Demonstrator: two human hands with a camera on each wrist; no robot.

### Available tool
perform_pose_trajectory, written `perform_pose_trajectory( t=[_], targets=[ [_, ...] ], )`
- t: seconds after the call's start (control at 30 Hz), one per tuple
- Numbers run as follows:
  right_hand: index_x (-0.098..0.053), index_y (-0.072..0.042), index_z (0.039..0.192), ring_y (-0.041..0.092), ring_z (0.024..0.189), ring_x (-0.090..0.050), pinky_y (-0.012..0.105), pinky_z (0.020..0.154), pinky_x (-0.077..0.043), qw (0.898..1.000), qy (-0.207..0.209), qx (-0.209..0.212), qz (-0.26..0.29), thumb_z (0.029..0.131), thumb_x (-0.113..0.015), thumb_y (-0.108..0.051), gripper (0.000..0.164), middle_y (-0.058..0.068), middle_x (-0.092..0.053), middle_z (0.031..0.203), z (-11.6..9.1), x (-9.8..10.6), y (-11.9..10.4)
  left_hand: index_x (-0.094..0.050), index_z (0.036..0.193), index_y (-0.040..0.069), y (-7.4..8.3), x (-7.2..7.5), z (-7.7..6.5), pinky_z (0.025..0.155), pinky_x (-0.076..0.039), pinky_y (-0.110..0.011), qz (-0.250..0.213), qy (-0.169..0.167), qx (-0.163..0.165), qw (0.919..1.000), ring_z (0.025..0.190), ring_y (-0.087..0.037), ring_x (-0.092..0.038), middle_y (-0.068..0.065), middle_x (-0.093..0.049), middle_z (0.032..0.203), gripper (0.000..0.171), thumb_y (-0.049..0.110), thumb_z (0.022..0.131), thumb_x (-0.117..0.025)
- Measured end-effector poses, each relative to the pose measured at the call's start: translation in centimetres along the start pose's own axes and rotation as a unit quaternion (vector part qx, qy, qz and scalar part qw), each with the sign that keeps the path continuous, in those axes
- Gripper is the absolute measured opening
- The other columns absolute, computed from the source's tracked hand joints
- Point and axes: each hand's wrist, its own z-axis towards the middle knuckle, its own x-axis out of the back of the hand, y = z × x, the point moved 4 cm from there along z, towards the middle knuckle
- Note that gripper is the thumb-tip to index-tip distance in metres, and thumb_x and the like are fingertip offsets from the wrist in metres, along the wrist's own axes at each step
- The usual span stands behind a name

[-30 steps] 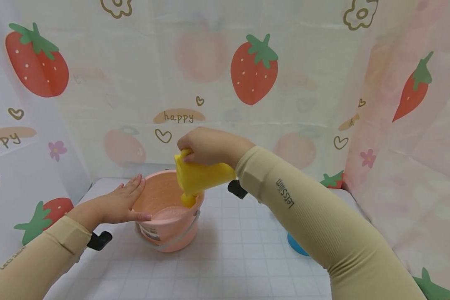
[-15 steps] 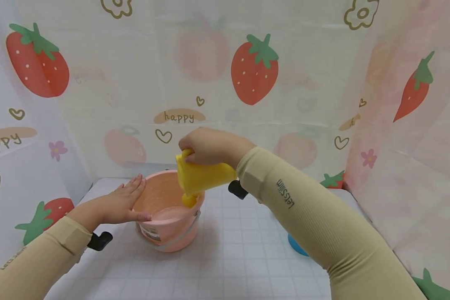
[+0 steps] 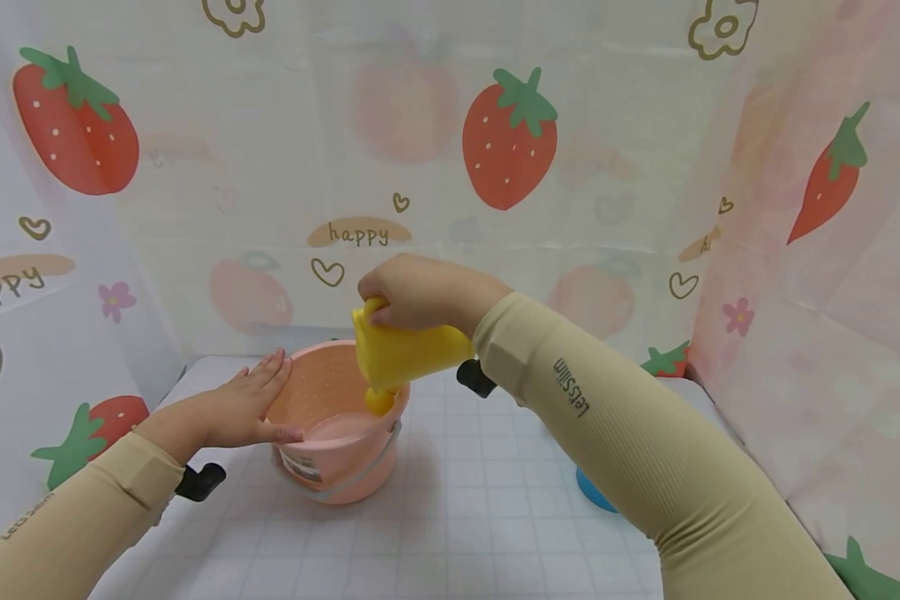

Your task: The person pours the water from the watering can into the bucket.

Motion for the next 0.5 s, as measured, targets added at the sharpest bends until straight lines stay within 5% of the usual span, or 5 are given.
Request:
perform_pose_trajectory(
  t=[0.5],
  targets=[
    [-0.049,-0.015,0.079,0.014,0.071,-0.051,0.025,0.063,-0.040,1.000,0.021,0.000,0.004,0.092,-0.056,-0.027,0.018,0.000,-0.049,0.070,0.1,-0.7,1.1,-0.006,0.143,-0.007,-1.0,-0.9,0.7,0.108,-0.008,-0.056,0.003,0.002,0.012,0.9999,0.138,-0.037,-0.002,-0.024,0.003,0.150,0.117,0.074,0.072,-0.052]
  ],
)
